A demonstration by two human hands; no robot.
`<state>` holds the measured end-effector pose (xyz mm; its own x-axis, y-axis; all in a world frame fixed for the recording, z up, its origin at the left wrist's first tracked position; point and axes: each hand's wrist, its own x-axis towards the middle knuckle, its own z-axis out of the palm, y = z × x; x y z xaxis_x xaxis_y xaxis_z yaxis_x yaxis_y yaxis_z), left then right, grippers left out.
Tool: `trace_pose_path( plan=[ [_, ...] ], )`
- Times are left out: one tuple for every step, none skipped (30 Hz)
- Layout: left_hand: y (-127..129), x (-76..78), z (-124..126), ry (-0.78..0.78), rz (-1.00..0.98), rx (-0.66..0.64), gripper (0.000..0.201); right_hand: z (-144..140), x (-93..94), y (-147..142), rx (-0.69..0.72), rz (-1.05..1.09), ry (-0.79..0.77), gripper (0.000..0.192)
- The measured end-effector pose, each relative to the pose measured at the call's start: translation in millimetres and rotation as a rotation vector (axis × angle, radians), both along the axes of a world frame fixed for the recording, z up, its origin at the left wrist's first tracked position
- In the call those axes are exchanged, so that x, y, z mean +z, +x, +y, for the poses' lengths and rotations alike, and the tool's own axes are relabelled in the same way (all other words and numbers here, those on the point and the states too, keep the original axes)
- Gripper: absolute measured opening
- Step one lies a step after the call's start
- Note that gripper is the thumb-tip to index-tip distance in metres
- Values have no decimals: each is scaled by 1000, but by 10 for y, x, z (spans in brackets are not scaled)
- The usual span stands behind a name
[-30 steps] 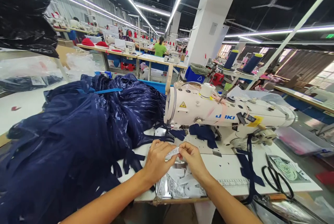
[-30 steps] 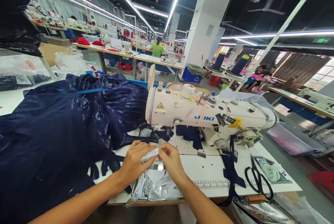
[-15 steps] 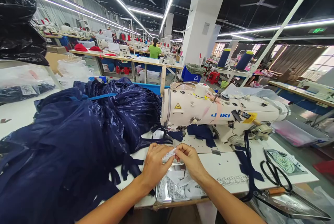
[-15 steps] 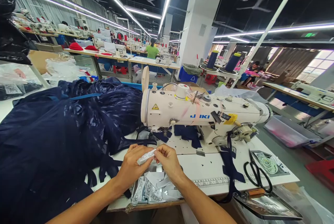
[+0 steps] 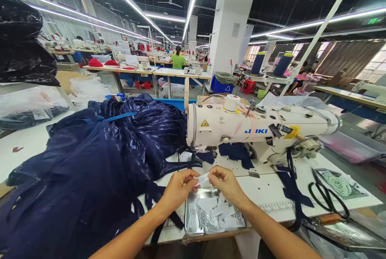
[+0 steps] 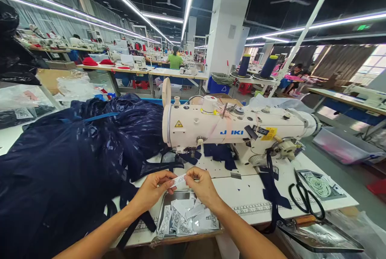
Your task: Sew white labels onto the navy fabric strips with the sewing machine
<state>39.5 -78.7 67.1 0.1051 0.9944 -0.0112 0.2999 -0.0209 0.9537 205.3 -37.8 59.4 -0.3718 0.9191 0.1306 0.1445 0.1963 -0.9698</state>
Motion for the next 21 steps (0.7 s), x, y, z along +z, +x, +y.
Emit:
trace_pose_path(
  plan=[
    [-27,21,6,19,51,-24,30,17,-11,32,1,-3,6,18],
    [-62,56,19,49,121,-40,34,41,-25,71,-5,-3,13,18],
    [-103,104,42,91,214,-43,35,71,-40,115,-19,-5,25,19],
    [-144,155,74,142,327,-38,33,105,-56,162,-40,-13,45,19],
    [-182,204,118,193,456,-24,30,140,-70,210,-67,-29,76,19],
    [-211,242,171,236,594,-4,27,174,-82,255,-95,-56,113,20],
    [-227,264,232,269,730,9,25,203,-92,295,-121,-89,154,19],
    [-228,265,297,287,837,7,23,226,-100,329,-141,-126,196,19],
    [-214,247,362,292,905,-2,22,241,-107,355,-155,-162,235,19],
    [-188,212,421,291,937,-13,20,248,-115,373,-163,-193,265,19],
    [-152,164,472,289,934,-23,18,249,-122,386,-170,-217,289,19],
    [-111,110,512,287,916,-30,17,245,-131,394,-177,-234,304,19],
    [-70,56,539,288,893,-29,15,239,-139,398,-181,-243,311,18],
    [-34,7,553,289,872,-17,14,231,-147,401,-182,-243,310,18],
    [-7,-34,556,291,855,1,15,224,-153,402,-178,-233,299,18],
    [8,-66,550,293,835,21,17,219,-158,402,-168,-214,280,18],
    [10,-87,538,294,820,40,19,216,-159,398,-152,-184,254,17],
    [0,-99,522,289,790,60,20,213,-156,389,-130,-142,226,17],
    [-22,-102,503,278,733,82,21,209,-147,372,-100,-91,196,17],
    [-51,-97,484,261,644,105,22,202,-132,346,-65,-35,168,16],
    [-86,-86,463,238,528,123,22,191,-111,309,-22,20,140,15]
  ],
)
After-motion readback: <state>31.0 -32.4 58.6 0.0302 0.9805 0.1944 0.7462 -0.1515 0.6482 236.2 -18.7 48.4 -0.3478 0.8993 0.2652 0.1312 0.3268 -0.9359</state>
